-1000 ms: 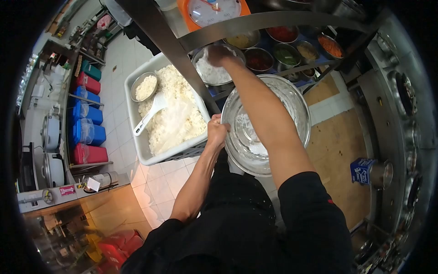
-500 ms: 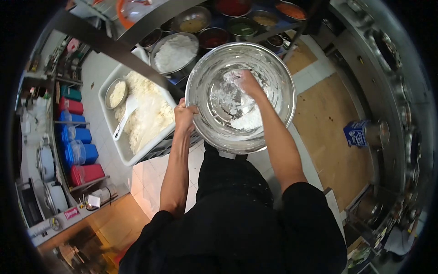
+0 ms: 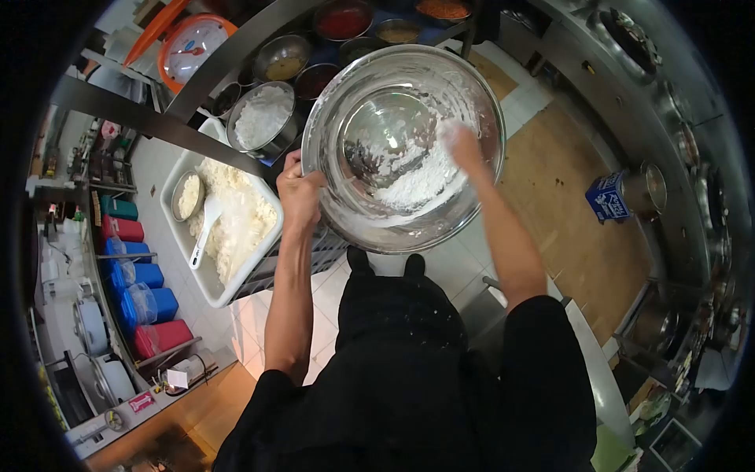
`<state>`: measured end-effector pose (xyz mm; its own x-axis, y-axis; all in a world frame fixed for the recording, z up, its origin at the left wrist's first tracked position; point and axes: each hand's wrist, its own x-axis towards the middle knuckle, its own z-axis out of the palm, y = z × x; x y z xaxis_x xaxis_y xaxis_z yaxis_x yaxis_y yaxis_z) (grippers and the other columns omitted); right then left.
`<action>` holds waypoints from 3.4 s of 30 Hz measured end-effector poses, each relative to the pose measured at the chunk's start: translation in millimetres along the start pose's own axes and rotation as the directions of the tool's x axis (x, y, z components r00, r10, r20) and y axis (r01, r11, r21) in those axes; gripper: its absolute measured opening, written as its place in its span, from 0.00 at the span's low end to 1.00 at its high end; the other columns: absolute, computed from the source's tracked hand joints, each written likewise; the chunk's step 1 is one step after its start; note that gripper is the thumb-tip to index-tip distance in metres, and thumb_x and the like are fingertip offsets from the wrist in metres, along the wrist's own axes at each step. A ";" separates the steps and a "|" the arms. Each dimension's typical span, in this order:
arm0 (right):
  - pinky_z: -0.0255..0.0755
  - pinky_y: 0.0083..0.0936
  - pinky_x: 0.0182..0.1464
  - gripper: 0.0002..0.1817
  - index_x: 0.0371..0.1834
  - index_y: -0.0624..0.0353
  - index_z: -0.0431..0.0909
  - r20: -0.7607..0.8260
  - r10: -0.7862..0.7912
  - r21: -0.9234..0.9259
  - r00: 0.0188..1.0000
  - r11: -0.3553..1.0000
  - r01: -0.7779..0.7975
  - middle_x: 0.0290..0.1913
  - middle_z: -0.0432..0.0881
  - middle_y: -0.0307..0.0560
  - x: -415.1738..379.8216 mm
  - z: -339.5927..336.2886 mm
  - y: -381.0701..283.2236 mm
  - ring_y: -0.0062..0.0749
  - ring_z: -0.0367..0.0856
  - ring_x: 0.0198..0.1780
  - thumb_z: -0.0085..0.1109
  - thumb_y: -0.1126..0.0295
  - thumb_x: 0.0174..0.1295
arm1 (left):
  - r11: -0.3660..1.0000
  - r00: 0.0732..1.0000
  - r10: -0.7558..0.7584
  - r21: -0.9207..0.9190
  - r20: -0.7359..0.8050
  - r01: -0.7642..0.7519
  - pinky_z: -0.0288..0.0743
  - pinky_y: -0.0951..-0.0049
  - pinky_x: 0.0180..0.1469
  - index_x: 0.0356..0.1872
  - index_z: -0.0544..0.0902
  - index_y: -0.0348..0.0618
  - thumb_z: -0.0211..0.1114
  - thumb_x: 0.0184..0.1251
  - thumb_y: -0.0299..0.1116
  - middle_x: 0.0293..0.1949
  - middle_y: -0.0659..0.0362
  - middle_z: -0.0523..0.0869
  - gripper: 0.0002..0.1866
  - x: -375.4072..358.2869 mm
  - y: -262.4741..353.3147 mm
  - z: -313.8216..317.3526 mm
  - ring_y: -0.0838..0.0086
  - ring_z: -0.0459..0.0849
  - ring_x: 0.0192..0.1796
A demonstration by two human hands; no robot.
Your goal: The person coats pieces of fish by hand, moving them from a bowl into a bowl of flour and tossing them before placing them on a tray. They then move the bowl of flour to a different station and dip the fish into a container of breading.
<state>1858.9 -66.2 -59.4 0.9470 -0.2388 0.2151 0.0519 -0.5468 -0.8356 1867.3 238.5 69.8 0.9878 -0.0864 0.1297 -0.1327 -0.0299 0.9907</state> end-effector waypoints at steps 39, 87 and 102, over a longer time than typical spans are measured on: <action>0.72 0.34 0.49 0.10 0.39 0.56 0.81 0.205 0.177 -0.049 0.962 0.984 -0.171 0.38 0.83 0.53 -96.8 71.6 29.2 0.42 0.80 0.45 0.53 0.68 0.58 | 0.985 0.997 0.000 0.172 -0.082 0.014 0.65 0.76 0.49 0.24 0.83 0.28 0.53 0.36 0.17 0.43 0.55 0.77 0.12 -15.0 -24.9 5.1 0.70 0.71 0.49; 0.70 0.27 0.31 0.10 0.27 0.51 0.75 0.061 0.206 0.726 0.977 0.662 -0.185 0.26 0.76 0.42 -37.7 136.9 -83.3 0.29 0.75 0.29 0.42 0.68 0.58 | 0.881 0.867 -0.472 -0.098 -0.158 0.462 0.67 0.78 0.34 0.24 0.80 0.31 0.55 0.32 0.11 0.36 0.60 0.73 0.13 -7.8 -104.3 -31.9 0.76 0.74 0.36; 0.74 0.31 0.38 0.12 0.28 0.56 0.82 -0.090 -0.363 -0.558 0.928 0.790 0.254 0.30 0.82 0.51 194.4 224.6 -225.2 0.38 0.82 0.38 0.44 0.69 0.54 | 0.955 0.956 -0.268 0.097 -0.122 0.280 0.69 0.76 0.46 0.21 0.85 0.36 0.54 0.34 0.14 0.39 0.55 0.79 0.13 12.3 -96.1 -48.0 0.69 0.69 0.50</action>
<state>2102.5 190.7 57.0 0.8308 -0.0958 0.5482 0.1048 -0.9405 -0.3232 1896.1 288.1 -21.9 0.9896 0.0473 -0.1362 0.1418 -0.1492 0.9786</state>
